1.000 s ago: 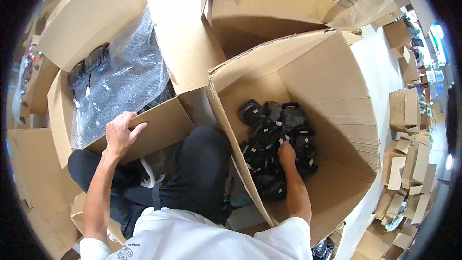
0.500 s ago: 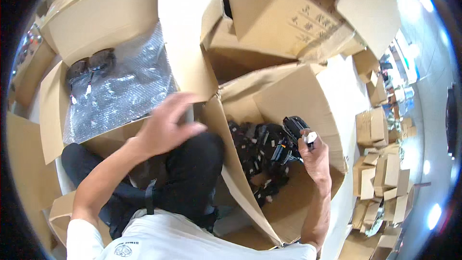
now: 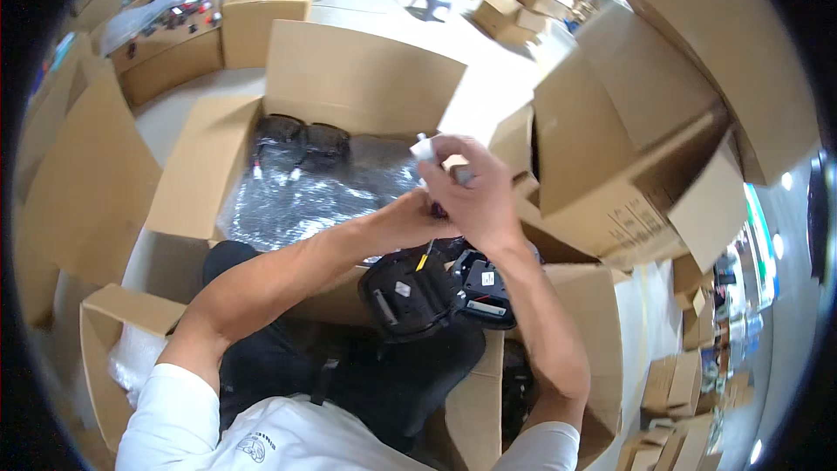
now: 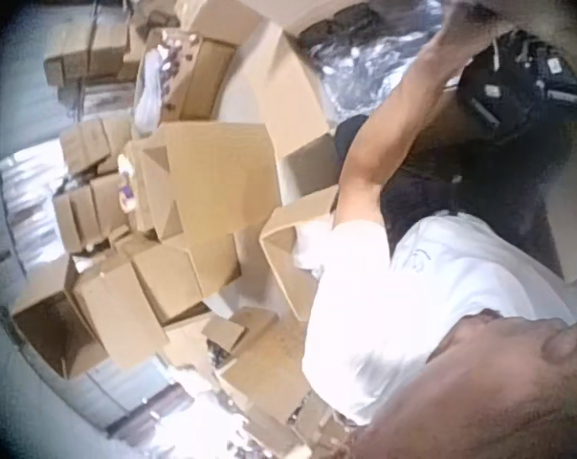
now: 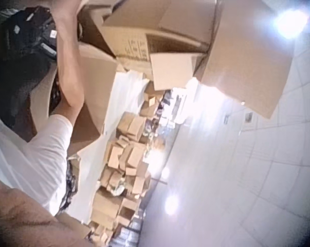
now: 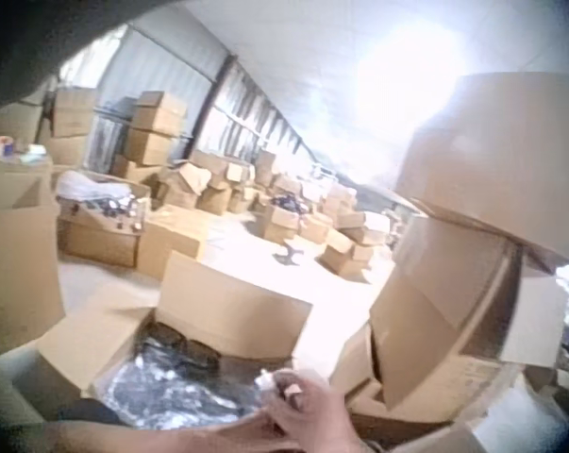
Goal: The person organizes and packages automotive light components into cardboard boxes by hand, wrapping them in bubble wrap before placing them inside.
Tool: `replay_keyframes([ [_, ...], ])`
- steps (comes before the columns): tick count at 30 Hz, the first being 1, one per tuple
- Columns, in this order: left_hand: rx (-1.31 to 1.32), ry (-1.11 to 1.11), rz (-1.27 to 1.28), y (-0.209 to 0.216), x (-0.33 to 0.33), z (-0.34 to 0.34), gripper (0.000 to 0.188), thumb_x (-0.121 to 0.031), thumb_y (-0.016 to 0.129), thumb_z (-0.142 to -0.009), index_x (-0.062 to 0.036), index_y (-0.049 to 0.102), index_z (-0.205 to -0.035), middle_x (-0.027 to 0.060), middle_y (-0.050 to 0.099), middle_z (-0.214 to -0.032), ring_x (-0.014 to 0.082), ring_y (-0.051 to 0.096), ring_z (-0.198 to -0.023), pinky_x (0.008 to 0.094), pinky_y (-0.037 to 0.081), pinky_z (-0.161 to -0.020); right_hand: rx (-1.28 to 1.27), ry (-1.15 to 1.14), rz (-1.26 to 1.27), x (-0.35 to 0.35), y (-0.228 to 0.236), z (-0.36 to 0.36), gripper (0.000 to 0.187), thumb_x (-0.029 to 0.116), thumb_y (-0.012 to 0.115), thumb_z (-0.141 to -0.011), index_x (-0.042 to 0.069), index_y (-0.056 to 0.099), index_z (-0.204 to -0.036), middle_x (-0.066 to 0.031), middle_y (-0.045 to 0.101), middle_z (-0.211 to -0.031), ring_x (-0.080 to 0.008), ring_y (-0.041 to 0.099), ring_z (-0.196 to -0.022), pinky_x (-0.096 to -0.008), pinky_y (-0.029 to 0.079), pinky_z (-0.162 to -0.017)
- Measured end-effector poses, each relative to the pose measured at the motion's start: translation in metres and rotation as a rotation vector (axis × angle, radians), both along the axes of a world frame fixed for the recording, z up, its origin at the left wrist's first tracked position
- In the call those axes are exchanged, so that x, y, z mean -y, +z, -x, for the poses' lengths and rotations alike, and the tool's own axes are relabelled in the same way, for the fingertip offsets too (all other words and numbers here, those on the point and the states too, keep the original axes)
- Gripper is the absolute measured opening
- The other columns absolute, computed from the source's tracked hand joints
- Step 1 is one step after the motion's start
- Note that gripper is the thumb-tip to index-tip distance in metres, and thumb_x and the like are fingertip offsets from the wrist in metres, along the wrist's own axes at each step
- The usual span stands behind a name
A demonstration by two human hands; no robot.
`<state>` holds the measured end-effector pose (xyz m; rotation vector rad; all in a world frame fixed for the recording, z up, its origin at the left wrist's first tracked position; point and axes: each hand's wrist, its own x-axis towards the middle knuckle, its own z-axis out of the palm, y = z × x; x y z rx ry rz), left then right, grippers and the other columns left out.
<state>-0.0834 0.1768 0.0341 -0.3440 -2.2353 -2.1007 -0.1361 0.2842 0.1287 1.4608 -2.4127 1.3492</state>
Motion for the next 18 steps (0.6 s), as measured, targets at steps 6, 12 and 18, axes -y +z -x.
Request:
replay_keyframes([
  [6, 0.019, 0.283, -0.383, -0.031, 0.052, -0.040, 0.035, -0.020, 0.074, -0.091, -0.0022, 0.062, -0.119, 0.0029, 0.064, -0.110, 0.0127, 0.057, -0.105, 0.0316, 0.046, -0.092, 0.191, 0.124, 0.109, 0.088, -0.045, 0.001, 0.027, 0.016, 0.070, -0.089, -0.007, 0.067, -0.104, -0.0051, 0.069, -0.087, -0.0124, 0.063, -0.078, -0.0265, 0.052, -0.070],
  [12, 0.075, 0.279, -0.435, -0.047, 0.076, -0.032, 0.034, -0.022, 0.079, -0.086, -0.0066, 0.063, -0.112, 0.0006, 0.066, -0.106, 0.0122, 0.059, -0.102, 0.0300, 0.047, -0.090, 0.619, 0.063, -0.070, 0.118, -0.055, 0.012, 0.045, 0.034, 0.064, -0.096, -0.005, 0.062, -0.119, -0.0062, 0.068, -0.099, -0.0103, 0.061, -0.076, -0.0223, 0.047, -0.062],
  [18, 0.357, 0.380, -0.553, -0.062, 0.101, -0.033, 0.024, -0.022, 0.076, -0.090, -0.0069, 0.066, -0.105, 0.0011, 0.068, -0.099, 0.0125, 0.060, -0.100, 0.0327, 0.048, -0.092, -0.170, 0.309, -0.443, 0.104, -0.009, 0.025, 0.067, 0.024, 0.071, -0.091, -0.005, 0.042, -0.144, -0.0248, 0.045, -0.146, -0.0308, 0.044, -0.138, -0.0404, 0.036, -0.114],
])
